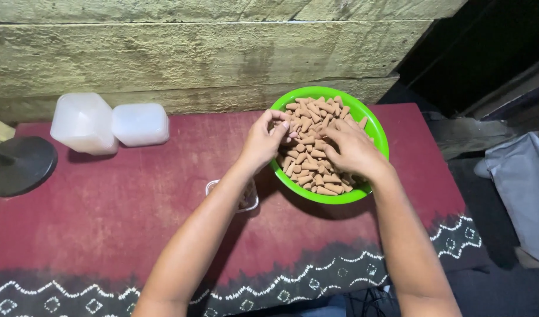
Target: A person is manually filling a small plastic container with incense cones from a larger green bowl.
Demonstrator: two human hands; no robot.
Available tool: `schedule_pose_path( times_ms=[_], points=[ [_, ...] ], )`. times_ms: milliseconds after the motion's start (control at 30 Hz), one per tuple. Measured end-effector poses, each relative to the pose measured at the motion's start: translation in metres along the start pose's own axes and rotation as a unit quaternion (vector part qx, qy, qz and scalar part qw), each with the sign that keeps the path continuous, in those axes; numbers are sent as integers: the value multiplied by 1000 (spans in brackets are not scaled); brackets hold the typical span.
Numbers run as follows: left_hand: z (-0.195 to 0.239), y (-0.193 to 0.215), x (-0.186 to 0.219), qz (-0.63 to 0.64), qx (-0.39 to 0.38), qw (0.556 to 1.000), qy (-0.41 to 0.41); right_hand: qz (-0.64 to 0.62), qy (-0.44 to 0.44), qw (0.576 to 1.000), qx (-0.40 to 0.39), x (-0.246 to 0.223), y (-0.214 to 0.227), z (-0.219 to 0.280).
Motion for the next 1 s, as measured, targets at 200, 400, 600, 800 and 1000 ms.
schedule_pose_path(
  times_ms=[200, 400, 600, 800, 1000],
  points=[
    [2, -4, -5, 33, -4, 999, 3, 45, 24, 998, -25, 9, -10, 0],
    [-3, -4, -7, -2, -19, 1000, -4, 119, 18, 993, 14, 35, -35, 2],
    [-14, -9, -1, -185, -37, 981, -53, -137, -14, 986, 90, -8, 18, -3],
    [-11, -8, 6, -161, -38, 982, -88, -538, -32, 833, 127, 22, -53, -28],
    [-12, -7, -5, -202, -49, 971, -117, -542, -41, 824, 160, 8, -58, -24]
  ],
)
Point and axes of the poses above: each hand's wrist, its own z-axis away from the middle knuckle, its own y-axis out of the back of the hand, x = y × z, the point moved 2 cm from there along -z, towards the middle knuckle, and after that the axes turned 6 degrees about z, right-handed, at the moved point
